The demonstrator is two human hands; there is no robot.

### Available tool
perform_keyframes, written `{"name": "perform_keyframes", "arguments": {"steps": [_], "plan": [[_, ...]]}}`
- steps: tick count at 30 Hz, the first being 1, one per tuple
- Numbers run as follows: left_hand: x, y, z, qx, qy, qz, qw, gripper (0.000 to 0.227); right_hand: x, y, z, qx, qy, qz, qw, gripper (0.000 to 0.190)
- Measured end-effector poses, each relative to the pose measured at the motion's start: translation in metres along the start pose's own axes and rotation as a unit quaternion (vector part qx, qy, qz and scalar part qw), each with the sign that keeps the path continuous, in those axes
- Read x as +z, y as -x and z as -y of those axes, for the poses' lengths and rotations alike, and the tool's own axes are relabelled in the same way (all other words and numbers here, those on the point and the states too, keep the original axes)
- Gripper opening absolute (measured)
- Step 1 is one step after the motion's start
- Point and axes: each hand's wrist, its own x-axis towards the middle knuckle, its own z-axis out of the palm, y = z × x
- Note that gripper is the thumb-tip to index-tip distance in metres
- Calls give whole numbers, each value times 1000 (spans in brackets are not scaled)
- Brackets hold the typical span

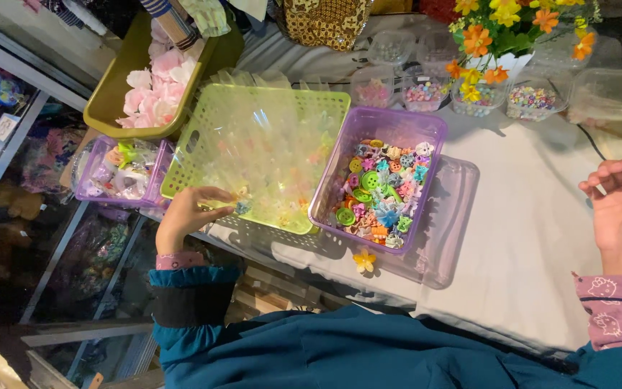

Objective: Sort small gift charms into plastic bags and secure them.

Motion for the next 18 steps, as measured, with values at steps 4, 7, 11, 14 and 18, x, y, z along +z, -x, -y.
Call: {"name": "perform_keyframes", "arguments": {"steps": [4,7,11,14,18], "plan": [[4,-4,6,-18,-67,-5,998,45,10,2,4,-14,26,18,999,39],[16,-16,40,-32,-87,-7,996,53,10,1,6,-4,9,10,1000,39],[21,-19,36,-14,-112,-29,993,57,8,1,5,-1,9,12,1000,39],[21,-17,14,-34,-146,-22,989,50,2,-2,2,1,6,19,1000,39],[22,-16,5,-66,-117,2,991,37,0,-2,1,-2,13,18,1000,39]]}}
